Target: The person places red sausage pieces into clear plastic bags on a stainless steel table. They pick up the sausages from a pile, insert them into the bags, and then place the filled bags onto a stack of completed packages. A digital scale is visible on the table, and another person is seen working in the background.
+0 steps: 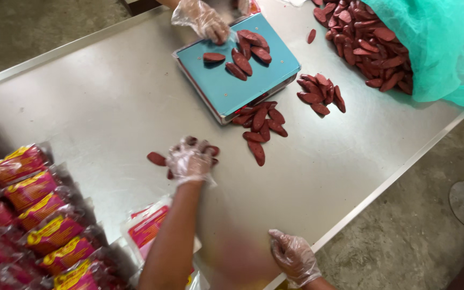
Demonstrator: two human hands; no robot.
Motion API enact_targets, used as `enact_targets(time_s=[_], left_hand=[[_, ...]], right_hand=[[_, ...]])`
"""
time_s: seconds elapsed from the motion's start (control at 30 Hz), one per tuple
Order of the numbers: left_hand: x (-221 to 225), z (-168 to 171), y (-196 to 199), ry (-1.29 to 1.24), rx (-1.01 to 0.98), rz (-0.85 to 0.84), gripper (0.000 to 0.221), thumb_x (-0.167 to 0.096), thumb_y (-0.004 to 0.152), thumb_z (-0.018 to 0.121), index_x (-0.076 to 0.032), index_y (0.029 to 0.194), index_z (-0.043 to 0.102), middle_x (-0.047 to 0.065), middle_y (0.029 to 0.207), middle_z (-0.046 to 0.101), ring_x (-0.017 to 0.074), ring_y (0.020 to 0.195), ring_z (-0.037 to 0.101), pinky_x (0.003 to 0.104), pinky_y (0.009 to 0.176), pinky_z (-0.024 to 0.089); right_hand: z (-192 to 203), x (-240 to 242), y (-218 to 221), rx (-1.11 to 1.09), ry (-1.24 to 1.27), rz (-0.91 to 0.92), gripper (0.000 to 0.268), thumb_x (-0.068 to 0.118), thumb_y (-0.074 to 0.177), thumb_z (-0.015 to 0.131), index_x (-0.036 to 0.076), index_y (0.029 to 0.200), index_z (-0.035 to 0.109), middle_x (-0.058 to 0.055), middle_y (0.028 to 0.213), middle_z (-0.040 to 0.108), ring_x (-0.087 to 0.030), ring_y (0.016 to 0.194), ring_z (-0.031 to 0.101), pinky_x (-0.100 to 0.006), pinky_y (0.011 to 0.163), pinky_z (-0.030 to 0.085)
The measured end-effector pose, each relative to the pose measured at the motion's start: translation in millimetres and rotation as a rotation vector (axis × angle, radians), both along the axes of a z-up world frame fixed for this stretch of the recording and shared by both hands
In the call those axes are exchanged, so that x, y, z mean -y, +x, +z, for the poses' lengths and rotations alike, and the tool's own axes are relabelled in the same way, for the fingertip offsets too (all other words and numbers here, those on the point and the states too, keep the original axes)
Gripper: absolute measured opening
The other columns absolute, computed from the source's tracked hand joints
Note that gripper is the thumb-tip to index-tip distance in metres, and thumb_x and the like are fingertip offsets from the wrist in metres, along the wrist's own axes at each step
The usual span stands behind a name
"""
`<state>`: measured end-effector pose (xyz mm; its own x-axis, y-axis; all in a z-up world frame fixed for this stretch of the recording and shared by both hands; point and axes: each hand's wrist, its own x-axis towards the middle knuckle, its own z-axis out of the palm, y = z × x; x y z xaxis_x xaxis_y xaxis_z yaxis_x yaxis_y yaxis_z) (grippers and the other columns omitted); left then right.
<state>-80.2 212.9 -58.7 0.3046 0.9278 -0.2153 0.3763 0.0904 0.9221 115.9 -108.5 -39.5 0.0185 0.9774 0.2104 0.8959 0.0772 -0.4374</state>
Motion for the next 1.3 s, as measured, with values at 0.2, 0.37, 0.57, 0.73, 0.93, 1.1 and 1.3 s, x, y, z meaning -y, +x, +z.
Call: enact_targets(time_s=[0.2,0.37,0.57,0.73,0.93,1.1,1.3], left_hand=[[96,52,13,0.124,-0.683,-0.311,0.035,-0.049,0.083,0.063,-0.038,0.115,0.073,-0.003,0.147,0.047,0.0367,0.136,0.04,0.06,0.108,0.036],[71,70,-32,0.532,-0.776,-0.231,0.044,-0.046,0.097,0.057,-0.024,0.135,0.063,0.014,0.144,0.051,0.0391,0.124,0.052,0.056,0.096,0.051],[13,96,-79,0.179,-1.165,-0.328,0.083,-0.051,0.072,0.08,-0.043,0.147,0.045,0.004,0.156,0.038,0.0316,0.146,0.036,0.046,0.113,0.041],[73,99,-30,0.057,-0.865,-0.216,0.075,-0.073,0.089,0.049,-0.027,0.148,0.046,0.011,0.147,0.047,0.0364,0.134,0.047,0.047,0.105,0.045],[159,87,-11,0.052,-0.539,-0.176,0.04,-0.056,0.087,0.057,-0.036,0.118,0.072,0.002,0.142,0.058,0.0331,0.135,0.05,0.048,0.114,0.038],[214,62,-29,0.204,-0.328,-0.219,0.049,-0.052,0.081,0.067,-0.033,0.126,0.069,0.012,0.153,0.045,0.0392,0.139,0.035,0.055,0.11,0.028],[283,39,-126,0.081,-0.384,-0.132,0.057,-0.055,0.089,0.066,-0.013,0.128,0.068,0.015,0.142,0.057,0.033,0.125,0.06,0.047,0.11,0.046]], right_hand=[[13,3,-10,-0.24,-0.341,-0.244,0.032,0.012,0.083,0.069,0.017,0.114,0.076,-0.009,0.059,0.065,-0.025,0.049,0.06,-0.04,0.049,0.048],[15,6,-10,-0.241,-0.241,-0.218,0.028,0.016,0.084,0.07,0.014,0.112,0.075,-0.009,0.064,0.067,-0.024,0.053,0.062,-0.04,0.053,0.05],[18,7,-15,-0.356,-0.322,-0.31,0.026,0.018,0.086,0.07,0.015,0.111,0.076,-0.008,0.068,0.073,-0.022,0.056,0.068,-0.036,0.058,0.055],[26,8,-18,-0.348,-0.359,-0.339,0.028,0.018,0.084,0.07,0.017,0.111,0.077,-0.009,0.069,0.073,-0.023,0.058,0.067,-0.036,0.059,0.054],[18,13,-18,-0.158,-0.366,-0.327,0.029,0.022,0.087,0.068,0.023,0.115,0.075,-0.011,0.074,0.071,-0.026,0.06,0.065,-0.04,0.061,0.051],[9,17,-19,-0.175,-0.255,-0.26,0.027,0.022,0.087,0.067,0.022,0.114,0.074,-0.01,0.078,0.073,-0.026,0.061,0.067,-0.041,0.059,0.051],[8,22,-21,-0.066,-0.29,-0.308,0.027,0.025,0.088,0.068,0.026,0.115,0.074,-0.011,0.066,0.066,-0.029,0.059,0.064,-0.043,0.061,0.05]])
